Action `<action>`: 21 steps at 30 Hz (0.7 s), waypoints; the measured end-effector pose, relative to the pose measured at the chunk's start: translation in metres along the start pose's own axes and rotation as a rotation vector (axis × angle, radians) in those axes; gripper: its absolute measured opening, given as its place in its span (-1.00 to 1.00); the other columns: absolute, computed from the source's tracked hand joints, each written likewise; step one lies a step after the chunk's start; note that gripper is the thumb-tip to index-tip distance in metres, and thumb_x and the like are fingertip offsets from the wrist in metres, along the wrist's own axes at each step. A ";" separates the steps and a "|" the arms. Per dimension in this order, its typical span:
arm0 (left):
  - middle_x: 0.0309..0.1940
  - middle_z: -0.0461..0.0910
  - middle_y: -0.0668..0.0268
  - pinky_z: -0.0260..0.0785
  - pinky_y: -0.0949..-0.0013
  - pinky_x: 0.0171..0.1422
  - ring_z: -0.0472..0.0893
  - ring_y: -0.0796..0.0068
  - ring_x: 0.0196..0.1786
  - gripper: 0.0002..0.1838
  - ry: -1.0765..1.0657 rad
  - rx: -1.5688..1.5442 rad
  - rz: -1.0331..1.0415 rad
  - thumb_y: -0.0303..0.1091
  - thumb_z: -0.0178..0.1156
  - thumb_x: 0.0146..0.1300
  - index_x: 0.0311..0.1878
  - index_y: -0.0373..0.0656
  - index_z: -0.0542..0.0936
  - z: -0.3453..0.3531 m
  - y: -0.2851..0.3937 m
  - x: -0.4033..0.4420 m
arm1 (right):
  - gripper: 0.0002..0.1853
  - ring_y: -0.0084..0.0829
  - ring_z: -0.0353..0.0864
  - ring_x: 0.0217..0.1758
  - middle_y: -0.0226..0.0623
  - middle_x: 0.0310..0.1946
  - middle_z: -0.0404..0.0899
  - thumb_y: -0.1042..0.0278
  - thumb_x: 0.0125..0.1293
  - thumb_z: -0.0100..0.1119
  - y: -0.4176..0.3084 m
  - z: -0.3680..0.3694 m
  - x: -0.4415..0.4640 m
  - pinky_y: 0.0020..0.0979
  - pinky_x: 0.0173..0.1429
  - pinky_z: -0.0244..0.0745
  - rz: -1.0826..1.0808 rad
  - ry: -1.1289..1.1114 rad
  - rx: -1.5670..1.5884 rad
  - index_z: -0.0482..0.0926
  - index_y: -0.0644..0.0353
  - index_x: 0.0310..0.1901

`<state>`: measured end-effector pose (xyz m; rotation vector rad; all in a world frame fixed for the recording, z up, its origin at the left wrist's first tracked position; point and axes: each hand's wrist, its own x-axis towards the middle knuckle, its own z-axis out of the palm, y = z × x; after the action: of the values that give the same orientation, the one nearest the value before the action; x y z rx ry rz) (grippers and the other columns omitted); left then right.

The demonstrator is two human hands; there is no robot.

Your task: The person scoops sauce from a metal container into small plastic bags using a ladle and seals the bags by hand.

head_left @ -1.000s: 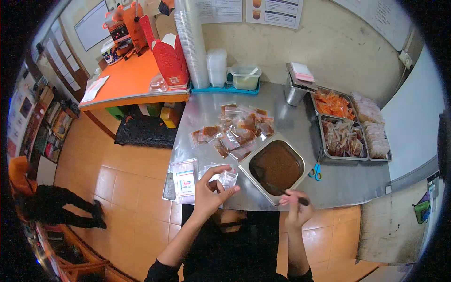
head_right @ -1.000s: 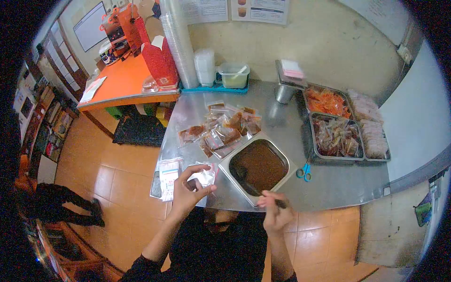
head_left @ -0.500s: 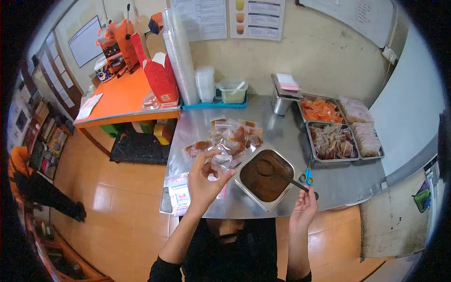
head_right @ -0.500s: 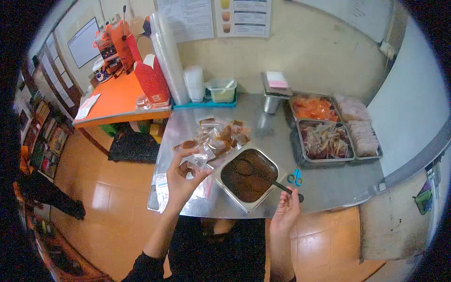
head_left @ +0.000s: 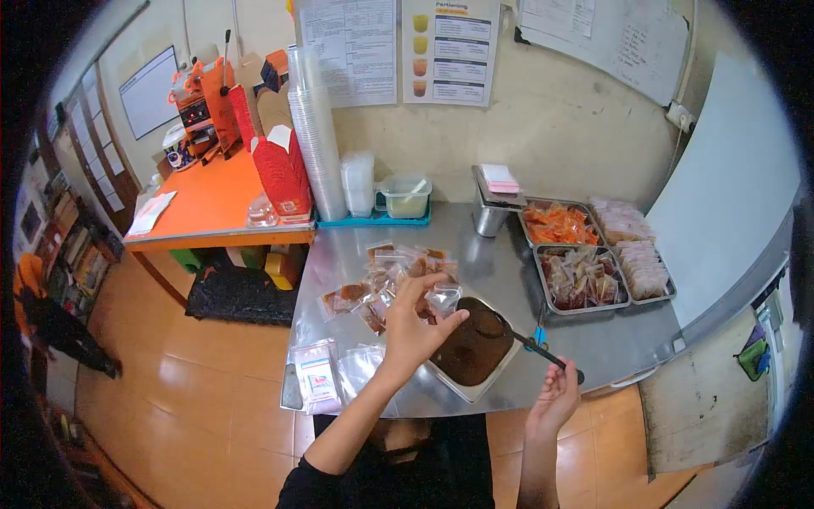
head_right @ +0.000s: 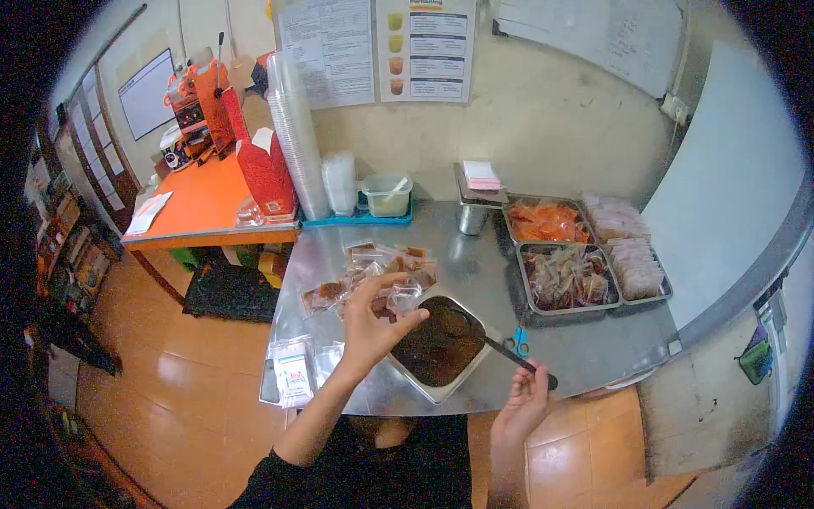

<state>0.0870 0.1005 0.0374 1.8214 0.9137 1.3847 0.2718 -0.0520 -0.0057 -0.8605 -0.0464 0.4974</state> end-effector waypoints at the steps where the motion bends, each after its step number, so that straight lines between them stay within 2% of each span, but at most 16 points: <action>1: 0.00 0.58 0.28 0.52 0.50 -0.26 0.61 0.58 -0.18 -0.39 -0.002 -0.008 -0.008 -0.42 0.58 -0.07 0.11 -0.19 0.58 0.002 0.000 -0.001 | -0.74 -0.63 0.53 -0.35 -0.35 -0.35 0.60 0.25 0.45 0.17 0.001 -0.004 0.001 -0.66 -0.26 0.44 0.009 0.001 -0.023 0.58 0.33 -0.10; 5: -0.06 0.60 0.26 0.53 0.48 -0.25 0.63 0.50 -0.15 -0.34 -0.012 0.066 0.024 -0.42 0.58 -0.10 0.15 -0.18 0.56 0.012 0.001 -0.001 | -0.75 -0.59 0.57 -0.33 -0.32 -0.35 0.62 0.26 0.46 0.15 -0.021 0.013 0.002 -0.63 -0.26 0.48 -0.095 -0.044 0.014 0.60 0.32 -0.13; 7: -0.06 0.60 0.24 0.54 0.46 -0.25 0.63 0.49 -0.15 -0.30 -0.042 0.013 0.007 -0.41 0.59 -0.10 0.18 -0.17 0.54 0.023 -0.006 -0.002 | -0.73 -0.60 0.56 -0.38 -0.33 -0.38 0.62 0.23 0.47 0.13 -0.035 0.028 0.000 -0.64 -0.31 0.46 -0.218 -0.087 -0.015 0.61 0.31 -0.14; 9: -0.07 0.61 0.22 0.54 0.44 -0.24 0.64 0.48 -0.15 -0.27 -0.074 -0.043 -0.008 -0.40 0.59 -0.11 0.21 -0.17 0.52 0.034 -0.005 -0.004 | -0.73 -0.61 0.55 -0.40 -0.33 -0.40 0.62 0.22 0.48 0.12 -0.046 0.038 -0.003 -0.64 -0.32 0.45 -0.244 -0.092 -0.035 0.61 0.30 -0.14; 11: -0.09 0.62 0.19 0.55 0.43 -0.24 0.65 0.50 -0.24 -0.21 -0.133 -0.087 -0.090 -0.40 0.59 -0.11 0.27 -0.17 0.49 0.044 0.000 -0.006 | -0.73 -0.62 0.54 -0.42 -0.33 -0.42 0.62 0.21 0.48 0.11 -0.052 0.046 -0.005 -0.64 -0.33 0.44 -0.268 -0.097 -0.059 0.61 0.29 -0.14; 14: -0.15 0.64 0.19 0.53 0.46 -0.26 0.64 0.55 -0.35 -0.19 -0.180 -0.074 -0.104 -0.39 0.59 -0.10 0.29 -0.19 0.46 0.052 0.010 -0.006 | -0.72 -0.63 0.51 -0.49 -0.34 -0.47 0.61 0.21 0.48 0.10 -0.057 0.054 -0.009 -0.63 -0.39 0.41 -0.348 -0.094 -0.103 0.61 0.29 -0.13; 17: -0.20 0.65 0.22 0.52 0.48 -0.30 0.62 0.58 -0.42 -0.18 -0.159 -0.075 -0.027 -0.39 0.59 -0.09 0.30 -0.21 0.44 0.059 0.012 -0.006 | -0.71 -0.63 0.50 -0.53 -0.34 -0.51 0.59 0.20 0.50 0.08 -0.063 0.055 -0.012 -0.63 -0.45 0.35 -0.444 -0.105 -0.198 0.61 0.30 -0.14; 21: -0.24 0.65 0.23 0.50 0.50 -0.34 0.60 0.61 -0.42 -0.17 -0.172 -0.156 -0.071 -0.41 0.58 -0.09 0.31 -0.21 0.43 0.063 0.016 -0.007 | -0.68 -0.59 0.49 -0.57 -0.31 -0.53 0.58 0.18 0.52 0.05 -0.069 0.054 -0.012 -0.60 -0.51 0.31 -0.572 -0.128 -0.233 0.59 0.33 -0.17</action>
<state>0.1488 0.0800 0.0339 1.7426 0.7531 1.2005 0.2761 -0.0562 0.0825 -0.9925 -0.4629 0.0069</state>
